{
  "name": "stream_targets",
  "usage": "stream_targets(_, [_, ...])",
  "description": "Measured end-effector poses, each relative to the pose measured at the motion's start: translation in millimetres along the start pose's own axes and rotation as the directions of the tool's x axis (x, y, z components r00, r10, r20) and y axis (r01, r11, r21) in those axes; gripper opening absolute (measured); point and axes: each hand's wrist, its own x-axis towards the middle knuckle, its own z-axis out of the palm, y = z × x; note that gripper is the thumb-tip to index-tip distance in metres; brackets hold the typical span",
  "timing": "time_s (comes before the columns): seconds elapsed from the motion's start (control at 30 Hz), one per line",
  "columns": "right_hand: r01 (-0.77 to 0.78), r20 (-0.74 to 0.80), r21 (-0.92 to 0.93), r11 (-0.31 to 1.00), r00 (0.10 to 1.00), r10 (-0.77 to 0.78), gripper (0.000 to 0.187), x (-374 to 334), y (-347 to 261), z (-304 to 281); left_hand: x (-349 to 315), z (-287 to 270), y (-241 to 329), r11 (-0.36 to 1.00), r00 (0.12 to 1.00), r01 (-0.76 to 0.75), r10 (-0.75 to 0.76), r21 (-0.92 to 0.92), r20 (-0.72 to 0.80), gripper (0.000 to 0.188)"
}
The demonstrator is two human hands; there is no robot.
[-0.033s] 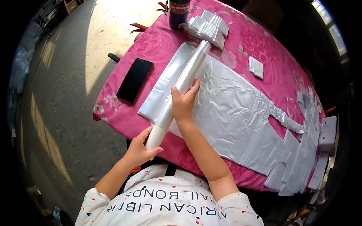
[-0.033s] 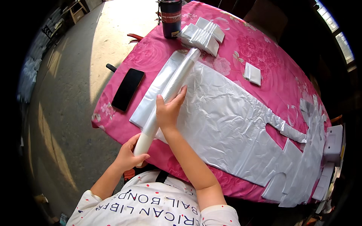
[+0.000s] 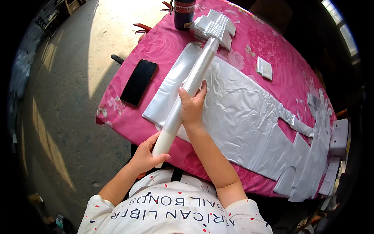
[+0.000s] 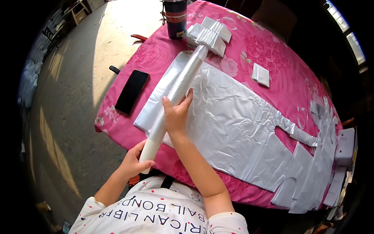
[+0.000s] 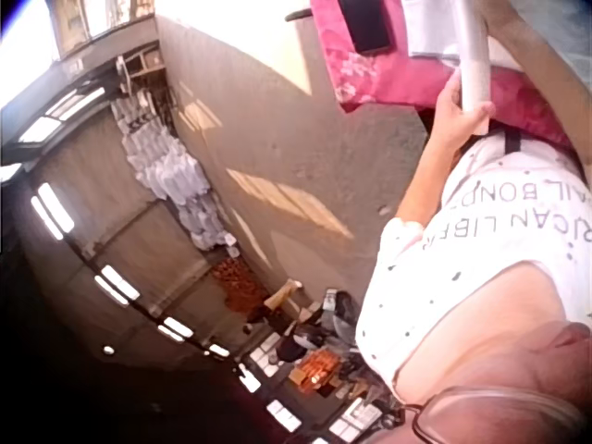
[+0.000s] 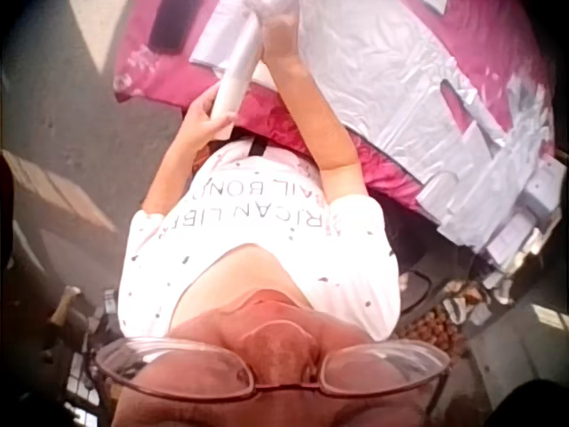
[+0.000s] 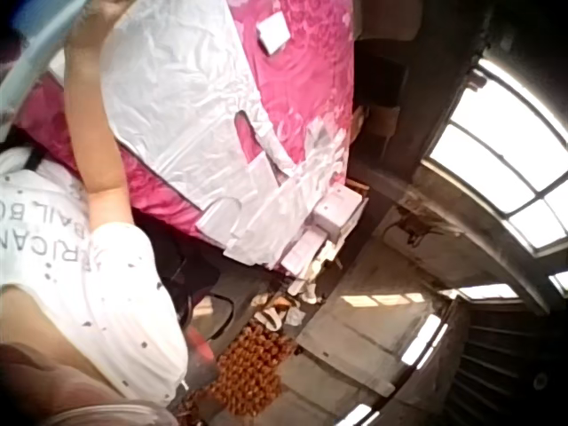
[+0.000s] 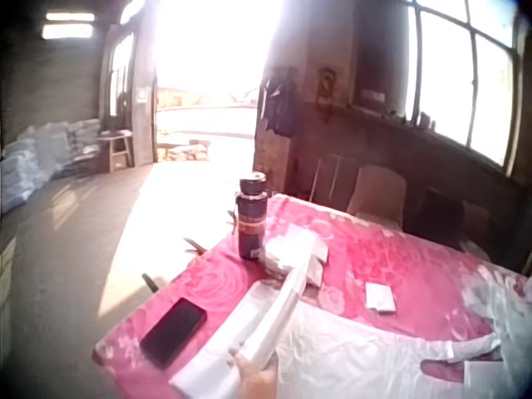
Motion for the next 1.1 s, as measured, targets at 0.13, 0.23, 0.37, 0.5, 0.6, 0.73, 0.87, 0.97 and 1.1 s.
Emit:
stream_targets(0.13, [-0.338,0.358,0.542,0.769,0.921,0.153,0.067,-13,-70,-21,-4,1,12,0.66,0.832,0.409,0.013,-0.63,0.554,0.078])
stream_targets(0.23, [-0.267,0.303,0.398,0.878,0.941,0.149,0.062,-18,-88,-28,1,22,24,0.756,0.819,0.39,-0.024,-0.526,0.573,0.06])
stream_targets(0.37, [-0.192,0.255,0.292,0.937,0.96,0.118,0.061,-23,-98,-36,6,38,29,0.982,0.932,0.086,-0.021,-0.166,0.361,0.045])
stream_targets(0.5, [-0.26,0.317,0.394,0.882,0.939,0.135,0.061,-30,-99,-47,6,46,28,0.944,0.879,0.202,-0.057,-0.261,0.473,0.043])
stream_targets(0.6, [-0.252,0.285,0.326,0.911,0.945,0.159,0.061,-34,-97,-50,10,48,36,0.903,0.913,0.261,-0.117,-0.341,0.39,0.041])
stream_targets(0.73, [-0.17,0.239,0.208,0.963,0.964,0.118,0.061,-36,-91,-46,19,51,38,0.982,0.964,0.174,-0.155,-0.07,0.217,0.042])
stream_targets(0.87, [-0.171,0.237,0.337,0.926,0.967,0.092,0.062,-31,-99,-52,17,48,55,0.966,0.904,0.258,-0.229,-0.033,0.361,0.057])
stream_targets(0.97, [-0.179,0.202,0.451,0.874,0.975,0.095,0.058,-25,-102,-64,13,44,53,0.938,0.844,0.329,-0.241,-0.109,0.479,0.071])
stream_targets(1.1, [-0.159,0.199,0.418,0.894,0.977,0.081,0.057,-23,-102,-66,13,50,56,0.886,0.792,0.418,-0.249,-0.199,0.557,0.079])
